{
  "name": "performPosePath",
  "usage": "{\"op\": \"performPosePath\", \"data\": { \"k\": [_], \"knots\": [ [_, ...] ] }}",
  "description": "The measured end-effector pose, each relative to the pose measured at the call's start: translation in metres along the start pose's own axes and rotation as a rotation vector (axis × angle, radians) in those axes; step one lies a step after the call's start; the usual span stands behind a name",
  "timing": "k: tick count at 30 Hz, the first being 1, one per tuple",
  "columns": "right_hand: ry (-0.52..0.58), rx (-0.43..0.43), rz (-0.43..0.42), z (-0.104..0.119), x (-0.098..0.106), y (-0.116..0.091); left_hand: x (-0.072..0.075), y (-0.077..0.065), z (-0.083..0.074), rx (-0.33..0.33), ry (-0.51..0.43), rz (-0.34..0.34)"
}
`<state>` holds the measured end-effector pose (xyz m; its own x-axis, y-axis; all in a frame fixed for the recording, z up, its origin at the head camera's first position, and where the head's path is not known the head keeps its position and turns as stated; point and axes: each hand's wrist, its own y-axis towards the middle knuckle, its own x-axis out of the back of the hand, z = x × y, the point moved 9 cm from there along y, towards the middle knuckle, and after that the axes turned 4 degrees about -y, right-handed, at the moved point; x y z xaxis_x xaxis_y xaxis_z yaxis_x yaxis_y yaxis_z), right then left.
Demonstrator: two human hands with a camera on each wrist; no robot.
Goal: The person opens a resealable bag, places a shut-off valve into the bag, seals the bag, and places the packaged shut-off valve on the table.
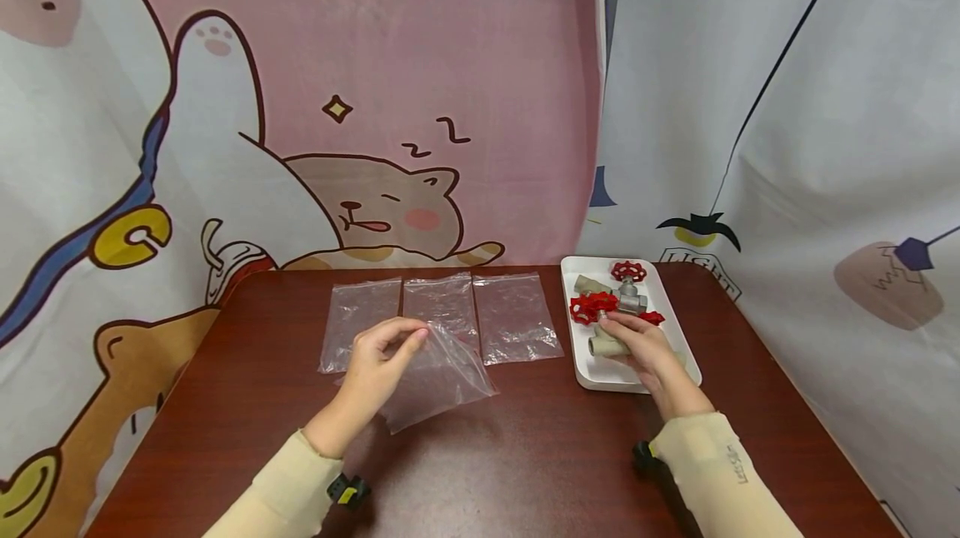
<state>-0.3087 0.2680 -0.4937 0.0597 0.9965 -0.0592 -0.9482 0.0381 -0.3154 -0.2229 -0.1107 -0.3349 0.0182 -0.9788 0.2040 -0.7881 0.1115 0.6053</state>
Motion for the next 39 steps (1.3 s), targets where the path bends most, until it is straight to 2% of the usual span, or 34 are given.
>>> {"op": "performPosePath", "data": {
  "k": [8, 13, 21, 30, 39],
  "knots": [
    [0.11, -0.002, 0.054, 0.004, -0.015, -0.009, 0.0, 0.0, 0.002, 0.015, 0.004, -0.001],
    [0.062, 0.025, 0.07, 0.011, -0.023, -0.017, 0.001, 0.0, 0.001, -0.012, -0.003, -0.019],
    [-0.026, 0.071, -0.001, 0.022, -0.029, -0.024, 0.002, 0.001, 0.0, -0.026, -0.011, -0.029],
    [0.098, 0.145, 0.014, 0.033, -0.044, -0.034, 0.002, 0.002, 0.001, -0.005, 0.014, -0.028],
    [0.099, 0.12, 0.037, 0.035, -0.061, -0.044, 0.001, 0.004, 0.004, 0.044, 0.036, -0.042]
  ]
}}
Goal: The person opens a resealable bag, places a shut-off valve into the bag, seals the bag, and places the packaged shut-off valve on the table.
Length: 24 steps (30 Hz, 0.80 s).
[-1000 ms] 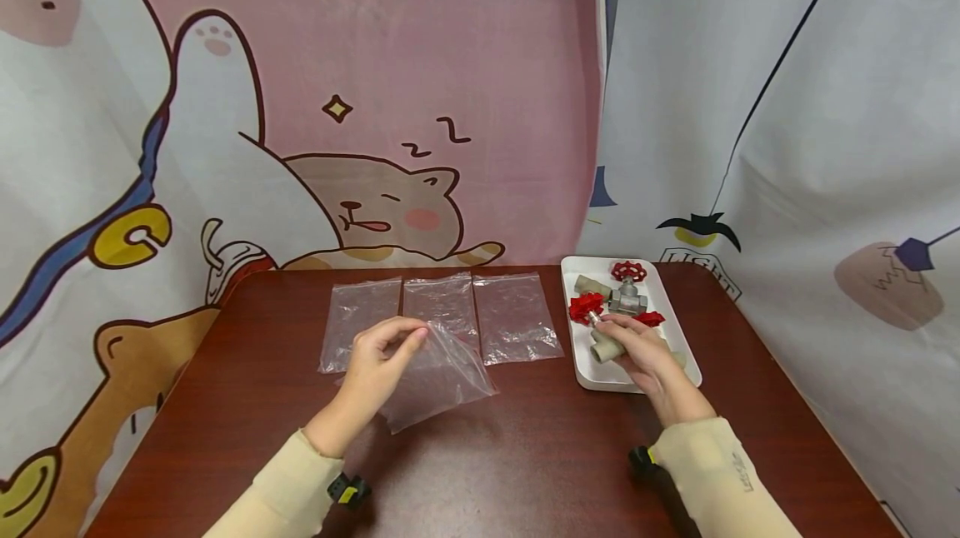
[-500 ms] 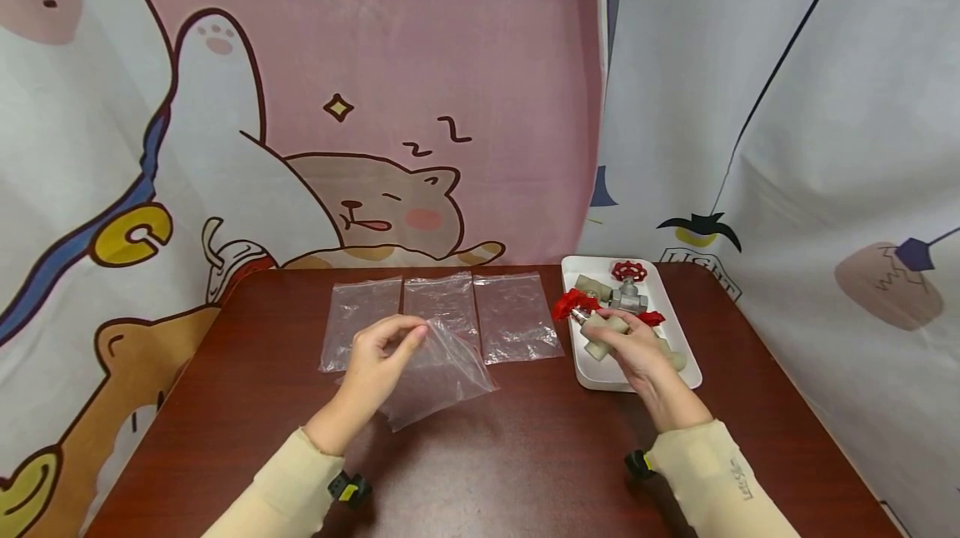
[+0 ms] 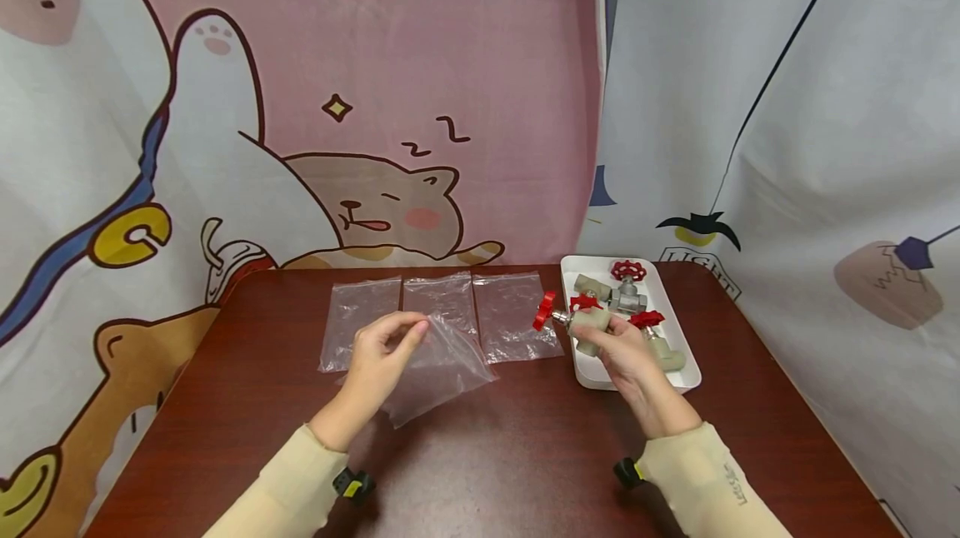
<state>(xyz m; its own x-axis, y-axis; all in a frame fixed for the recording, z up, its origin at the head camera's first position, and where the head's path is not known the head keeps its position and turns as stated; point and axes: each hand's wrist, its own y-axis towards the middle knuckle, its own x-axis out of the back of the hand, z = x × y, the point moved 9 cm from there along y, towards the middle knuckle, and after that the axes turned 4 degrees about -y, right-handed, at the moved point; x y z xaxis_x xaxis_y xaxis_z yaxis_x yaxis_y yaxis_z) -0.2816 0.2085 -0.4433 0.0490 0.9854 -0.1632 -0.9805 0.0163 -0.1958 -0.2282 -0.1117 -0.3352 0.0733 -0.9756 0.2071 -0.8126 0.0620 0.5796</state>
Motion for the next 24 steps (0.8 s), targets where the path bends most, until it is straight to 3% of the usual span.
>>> {"op": "performPosePath", "data": {
  "k": [11, 13, 18, 24],
  "knots": [
    [-0.08, 0.039, 0.06, 0.004, -0.031, -0.011, -0.006, 0.004, 0.004, 0.03, 0.101, -0.031],
    [-0.101, 0.059, 0.059, 0.006, -0.038, -0.014, -0.006, 0.004, 0.012, 0.033, 0.113, -0.05],
    [-0.152, 0.109, 0.019, 0.013, -0.054, -0.02, -0.007, 0.004, 0.03, 0.012, 0.145, -0.104],
    [-0.185, 0.156, -0.024, 0.019, -0.072, -0.027, -0.01, 0.004, 0.031, -0.009, 0.163, -0.119]
  ]
}}
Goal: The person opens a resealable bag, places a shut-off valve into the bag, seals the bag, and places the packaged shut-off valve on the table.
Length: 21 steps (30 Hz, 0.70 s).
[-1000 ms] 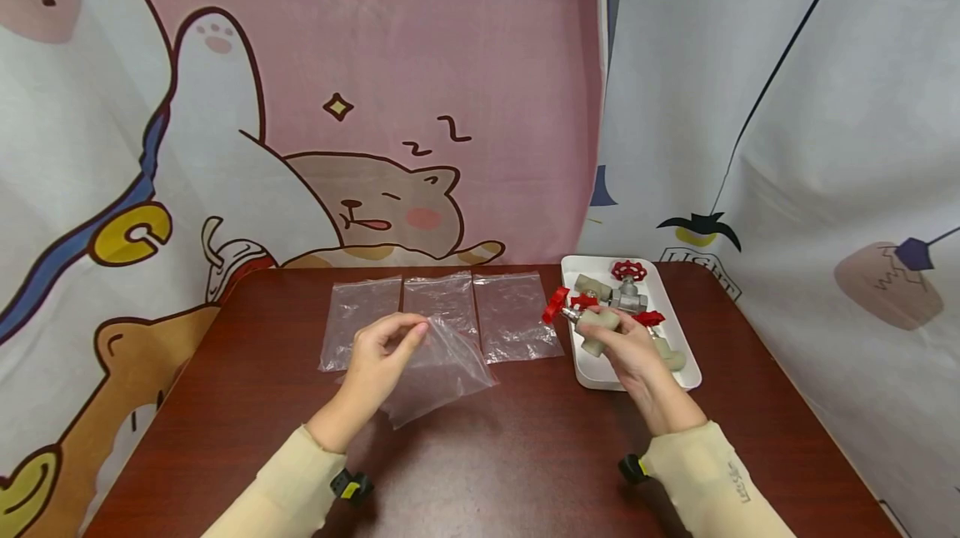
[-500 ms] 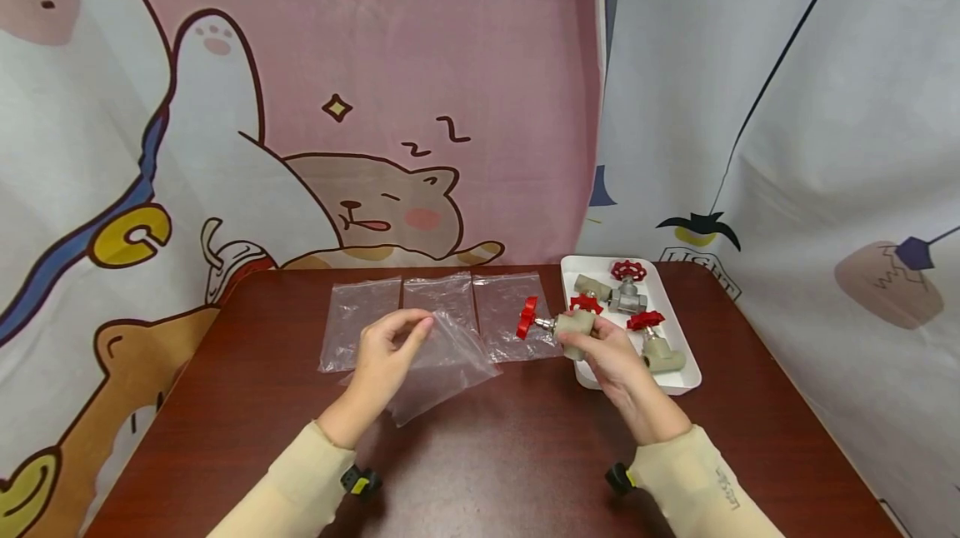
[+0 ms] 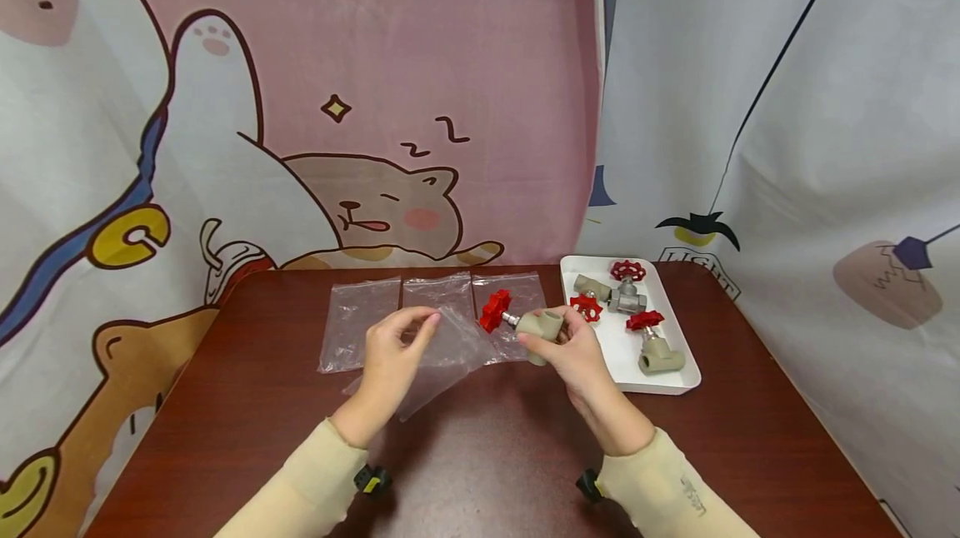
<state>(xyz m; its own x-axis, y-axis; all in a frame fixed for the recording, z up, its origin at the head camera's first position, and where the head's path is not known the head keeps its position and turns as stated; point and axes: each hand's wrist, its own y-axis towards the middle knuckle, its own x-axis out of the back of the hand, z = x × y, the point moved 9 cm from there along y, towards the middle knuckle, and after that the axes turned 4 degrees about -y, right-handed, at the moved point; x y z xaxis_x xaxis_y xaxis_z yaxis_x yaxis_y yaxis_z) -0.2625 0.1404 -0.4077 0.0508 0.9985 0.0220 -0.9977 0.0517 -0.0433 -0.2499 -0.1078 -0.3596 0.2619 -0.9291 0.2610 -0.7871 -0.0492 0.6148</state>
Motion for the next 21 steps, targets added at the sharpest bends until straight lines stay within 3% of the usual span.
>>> {"op": "performPosePath", "data": {
  "k": [12, 18, 21],
  "knots": [
    [0.044, 0.041, 0.003, 0.007, -0.027, -0.009, -0.004, -0.001, -0.003, 0.012, -0.017, -0.02],
    [0.017, 0.094, 0.035, 0.013, -0.034, -0.012, -0.005, -0.001, -0.001, 0.021, -0.017, -0.025],
    [-0.023, 0.122, 0.068, 0.015, -0.037, -0.013, -0.003, 0.001, -0.01, 0.01, -0.005, -0.036]
  ]
}}
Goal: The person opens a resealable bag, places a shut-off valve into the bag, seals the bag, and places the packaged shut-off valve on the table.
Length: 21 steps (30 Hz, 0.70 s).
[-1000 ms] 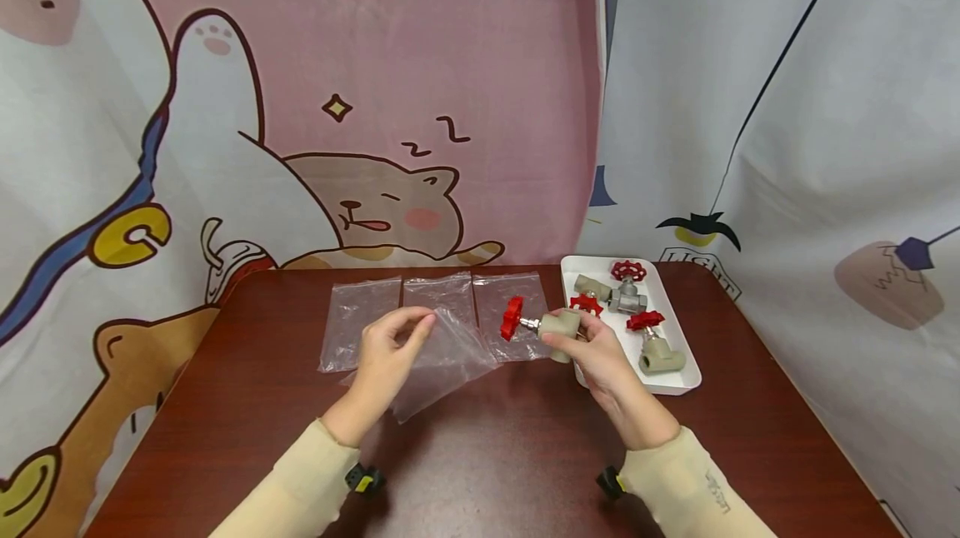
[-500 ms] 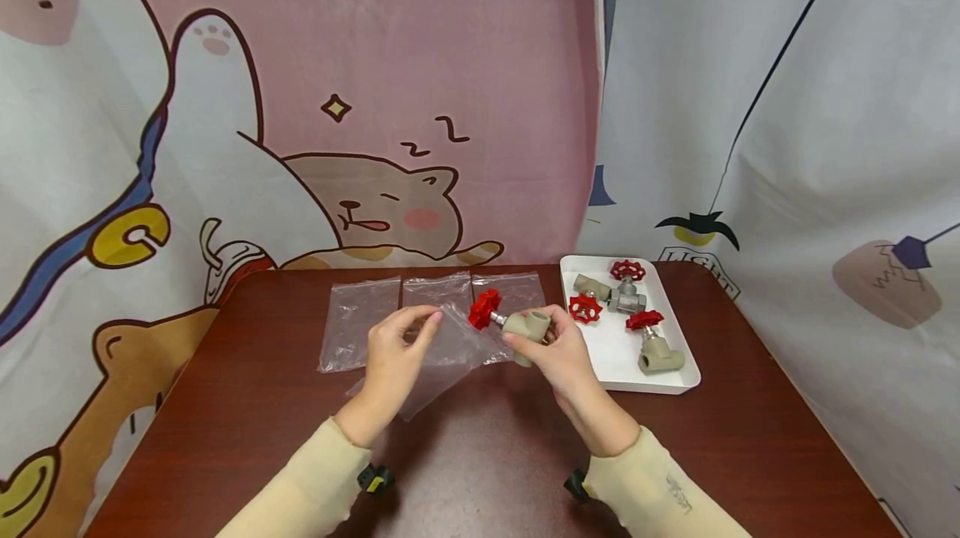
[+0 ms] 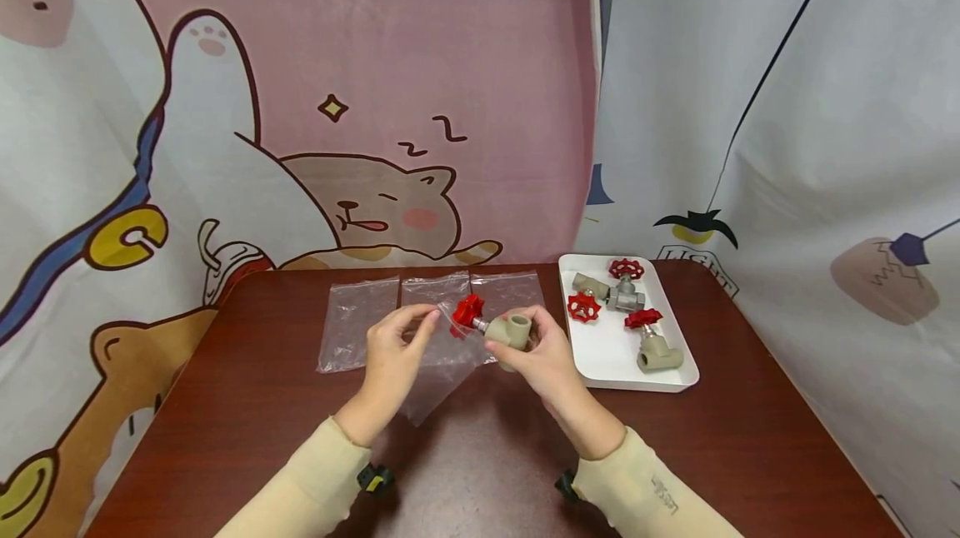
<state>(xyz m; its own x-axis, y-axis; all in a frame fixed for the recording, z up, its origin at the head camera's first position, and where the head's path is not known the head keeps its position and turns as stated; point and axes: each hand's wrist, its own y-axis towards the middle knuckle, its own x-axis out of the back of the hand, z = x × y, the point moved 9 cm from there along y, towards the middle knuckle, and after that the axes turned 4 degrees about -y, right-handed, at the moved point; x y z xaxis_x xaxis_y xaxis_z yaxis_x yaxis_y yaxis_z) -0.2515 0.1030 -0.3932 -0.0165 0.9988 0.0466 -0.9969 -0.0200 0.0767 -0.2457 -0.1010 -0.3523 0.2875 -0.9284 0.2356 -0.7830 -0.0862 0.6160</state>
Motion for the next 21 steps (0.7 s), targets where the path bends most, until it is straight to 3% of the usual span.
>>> {"op": "performPosePath", "data": {
  "k": [5, 8, 14, 18, 21],
  "knots": [
    [-0.098, 0.089, 0.067, 0.004, -0.002, -0.001, 0.006, 0.003, -0.025, -0.014, -0.003, -0.006],
    [-0.179, 0.182, 0.108, 0.009, -0.004, -0.002, 0.007, 0.004, -0.03, -0.022, -0.013, -0.002],
    [-0.3, 0.345, 0.212, 0.026, -0.007, -0.007, 0.004, 0.002, -0.011, -0.05, -0.035, 0.04],
    [-0.327, 0.378, 0.285, 0.031, -0.009, -0.008, 0.0, -0.001, -0.001, -0.118, -0.038, 0.08],
    [-0.368, 0.361, 0.294, 0.03, -0.009, -0.006, -0.003, -0.004, -0.006, -0.166, -0.015, 0.107]
  ]
}}
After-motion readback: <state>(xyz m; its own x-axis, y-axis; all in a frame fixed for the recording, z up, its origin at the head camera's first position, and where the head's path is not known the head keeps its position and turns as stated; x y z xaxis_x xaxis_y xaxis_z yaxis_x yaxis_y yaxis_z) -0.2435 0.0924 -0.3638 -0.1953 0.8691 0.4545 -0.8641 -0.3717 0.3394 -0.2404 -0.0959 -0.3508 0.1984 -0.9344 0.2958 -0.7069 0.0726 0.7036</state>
